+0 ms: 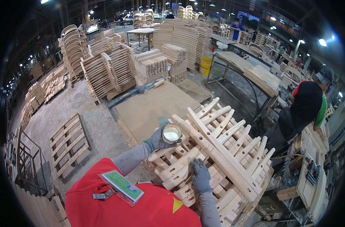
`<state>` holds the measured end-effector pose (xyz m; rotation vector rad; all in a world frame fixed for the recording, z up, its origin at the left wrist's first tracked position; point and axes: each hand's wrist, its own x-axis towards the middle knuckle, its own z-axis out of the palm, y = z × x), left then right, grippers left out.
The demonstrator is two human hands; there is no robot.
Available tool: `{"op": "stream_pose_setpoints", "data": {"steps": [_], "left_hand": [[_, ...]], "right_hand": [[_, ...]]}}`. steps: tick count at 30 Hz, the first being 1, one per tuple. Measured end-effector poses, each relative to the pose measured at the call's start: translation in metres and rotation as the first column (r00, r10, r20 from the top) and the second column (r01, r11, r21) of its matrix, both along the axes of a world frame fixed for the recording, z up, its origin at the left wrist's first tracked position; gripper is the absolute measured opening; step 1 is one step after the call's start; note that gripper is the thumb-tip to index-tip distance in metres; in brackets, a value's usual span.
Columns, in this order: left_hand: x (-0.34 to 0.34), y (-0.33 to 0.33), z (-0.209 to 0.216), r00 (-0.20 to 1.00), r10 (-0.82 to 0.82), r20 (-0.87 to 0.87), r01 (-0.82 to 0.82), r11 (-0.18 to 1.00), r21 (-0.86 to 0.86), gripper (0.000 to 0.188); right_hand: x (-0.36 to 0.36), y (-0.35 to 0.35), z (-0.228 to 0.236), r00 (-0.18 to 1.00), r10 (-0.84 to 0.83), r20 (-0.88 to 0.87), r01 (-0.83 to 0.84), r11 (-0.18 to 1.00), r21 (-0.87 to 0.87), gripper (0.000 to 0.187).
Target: The person applies a white substance to the holes of stacked wooden chair parts using a small brush and a can. The person works methodically on multiple parts in a workshop setting.
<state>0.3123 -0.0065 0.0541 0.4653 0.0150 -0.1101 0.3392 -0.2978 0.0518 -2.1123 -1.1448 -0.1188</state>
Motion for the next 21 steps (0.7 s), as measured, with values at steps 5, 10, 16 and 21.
{"op": "stream_pose_setpoints", "data": {"steps": [5,10,16,21], "left_hand": [[0.0006,-0.0007,-0.0001,0.999,0.000,-0.038,-0.001,0.999,-0.037,0.057],[0.0008,0.0025,-0.0048,0.999,-0.008,-0.036,0.006,0.997,-0.071,0.057],[0.0009,0.0019,-0.0041,0.999,-0.007,-0.036,0.005,0.999,-0.053,0.058],[0.0003,-0.0004,-0.0016,1.000,-0.004,-0.021,0.003,1.000,-0.031,0.058]], "right_hand": [[0.0005,-0.0006,0.0010,1.000,0.004,0.000,-0.004,1.000,0.000,0.026],[0.0011,0.0000,-0.0009,1.000,0.008,-0.007,-0.008,1.000,-0.010,0.027],[0.0014,0.0004,-0.0024,1.000,0.004,0.011,-0.004,1.000,-0.006,0.025],[0.0015,-0.0002,-0.0017,1.000,-0.003,0.006,0.003,1.000,-0.003,0.025]]}}
